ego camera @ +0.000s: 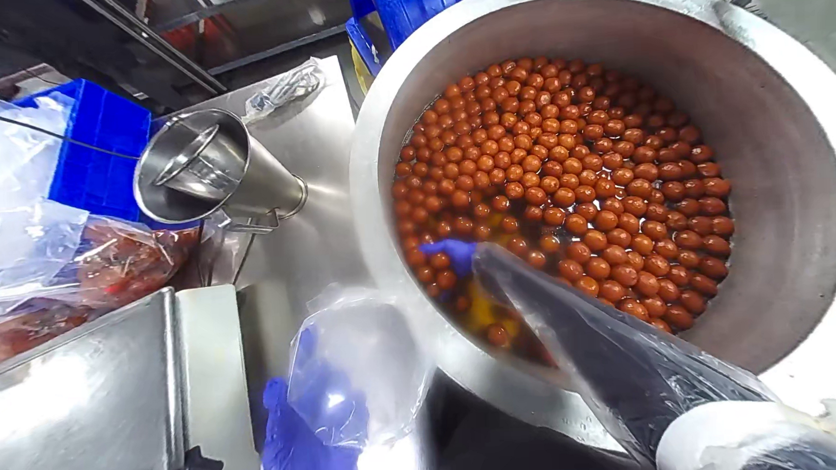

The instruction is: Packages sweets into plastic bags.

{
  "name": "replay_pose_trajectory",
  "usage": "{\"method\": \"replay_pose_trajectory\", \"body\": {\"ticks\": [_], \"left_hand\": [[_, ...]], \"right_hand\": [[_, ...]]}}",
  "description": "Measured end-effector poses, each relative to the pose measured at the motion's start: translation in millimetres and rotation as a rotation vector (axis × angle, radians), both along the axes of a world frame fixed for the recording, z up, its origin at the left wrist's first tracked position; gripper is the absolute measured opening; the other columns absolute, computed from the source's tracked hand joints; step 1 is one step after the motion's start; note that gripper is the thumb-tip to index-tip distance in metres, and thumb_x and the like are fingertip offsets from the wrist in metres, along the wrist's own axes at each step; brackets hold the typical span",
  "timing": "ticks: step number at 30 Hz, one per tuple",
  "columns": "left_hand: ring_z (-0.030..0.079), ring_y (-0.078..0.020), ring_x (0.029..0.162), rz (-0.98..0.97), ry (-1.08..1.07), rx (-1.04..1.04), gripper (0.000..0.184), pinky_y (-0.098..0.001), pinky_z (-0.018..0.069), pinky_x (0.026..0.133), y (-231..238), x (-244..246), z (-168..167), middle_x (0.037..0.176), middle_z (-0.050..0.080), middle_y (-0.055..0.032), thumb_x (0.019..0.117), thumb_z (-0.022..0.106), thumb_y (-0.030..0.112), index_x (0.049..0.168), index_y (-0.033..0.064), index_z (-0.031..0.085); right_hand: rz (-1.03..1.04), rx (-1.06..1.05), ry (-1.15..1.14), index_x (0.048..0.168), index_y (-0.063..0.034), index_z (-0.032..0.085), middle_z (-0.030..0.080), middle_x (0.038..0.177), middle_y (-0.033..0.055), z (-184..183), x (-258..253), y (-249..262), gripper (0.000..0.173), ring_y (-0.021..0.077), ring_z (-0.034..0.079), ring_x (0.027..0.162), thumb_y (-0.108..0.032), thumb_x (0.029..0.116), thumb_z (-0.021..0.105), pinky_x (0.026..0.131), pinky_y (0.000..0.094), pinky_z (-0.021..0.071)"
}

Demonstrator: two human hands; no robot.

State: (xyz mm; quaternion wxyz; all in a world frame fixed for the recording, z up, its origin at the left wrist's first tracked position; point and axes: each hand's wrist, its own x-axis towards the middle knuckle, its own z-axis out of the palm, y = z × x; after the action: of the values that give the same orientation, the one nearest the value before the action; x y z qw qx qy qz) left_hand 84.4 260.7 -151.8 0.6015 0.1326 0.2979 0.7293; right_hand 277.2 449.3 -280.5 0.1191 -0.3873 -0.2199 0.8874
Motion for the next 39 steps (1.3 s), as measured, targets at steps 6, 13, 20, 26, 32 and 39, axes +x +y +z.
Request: {"method": "replay_pose_trajectory", "body": {"ticks": [6,13,20,26,32,39], "left_hand": [[0.068,-0.0105,0.061,-0.037,-0.103,0.01,0.041,-0.0255,0.0574,0.053,0.7,-2.4,-2.9,0.075,0.07,-0.002,0.1042,0.051,0.037,0.125,0.0072,0.068],[0.069,-0.0111,0.064,-0.041,-0.165,0.038,0.04,-0.0255,0.058,0.055,1.7,-3.1,-5.1,0.078,0.071,-0.0027,0.104,0.051,0.037,0.125,0.0072,0.067],[0.069,-0.01,0.062,0.003,-0.136,-0.027,0.037,-0.0242,0.0582,0.053,4.1,4.9,4.3,0.08,0.072,-0.0038,0.099,0.061,0.034,0.122,0.0067,0.069],[0.067,-0.0085,0.062,-0.045,-0.028,-0.046,0.037,-0.0221,0.0577,0.055,4.2,15.6,11.9,0.078,0.07,-0.0031,0.1052,0.051,0.033,0.122,0.0035,0.067],[0.066,-0.0063,0.056,-0.065,-0.019,-0.101,0.038,-0.0194,0.0557,0.048,13.4,19.1,16.0,0.074,0.07,-0.0021,0.1071,0.044,0.035,0.121,0.006,0.064],[0.063,-0.0027,0.055,-0.025,0.056,-0.148,0.046,-0.0181,0.0552,0.048,7.7,18.8,10.9,0.073,0.068,0.0025,0.1102,0.03,0.036,0.12,0.0121,0.067]], "right_hand": [[0.045,-0.004,-0.273,0.126,-0.014,0.058,0.063,0.105,0.0072,-42.7,-18.4,5.4,0.048,0.0185,0.063,0.091,-0.055,0.105,0.045,0.078,0.0379,0.0545],[0.002,-0.043,-0.102,0.108,-0.0155,0.061,0.064,0.088,0.0033,-60.5,-3.5,3.7,0.028,0.0154,0.064,0.077,-0.041,0.1052,0.05,0.067,0.0341,0.0566],[-0.161,-0.049,0.086,0.117,-0.012,0.063,0.071,0.1,0.0107,-38.9,25.8,-10.8,0.039,0.0248,0.071,0.089,-0.042,0.1082,0.039,0.074,0.0441,0.061],[-0.456,-0.118,0.153,0.117,-0.0114,0.064,0.072,0.098,0.0106,10.2,57.1,-29.6,0.045,0.0224,0.071,0.088,-0.044,0.1091,0.034,0.074,0.0401,0.0611],[-0.483,-0.055,0.21,0.121,-0.0129,0.063,0.072,0.101,0.0122,54.8,83.6,-48.0,0.053,0.026,0.072,0.09,-0.047,0.1096,0.025,0.073,0.0448,0.0619],[-0.509,-0.007,0.002,0.119,-0.0163,0.062,0.071,0.098,0.0073,102.6,80.0,-71.8,0.056,0.0231,0.072,0.088,-0.051,0.1089,0.019,0.067,0.0425,0.061]]}}
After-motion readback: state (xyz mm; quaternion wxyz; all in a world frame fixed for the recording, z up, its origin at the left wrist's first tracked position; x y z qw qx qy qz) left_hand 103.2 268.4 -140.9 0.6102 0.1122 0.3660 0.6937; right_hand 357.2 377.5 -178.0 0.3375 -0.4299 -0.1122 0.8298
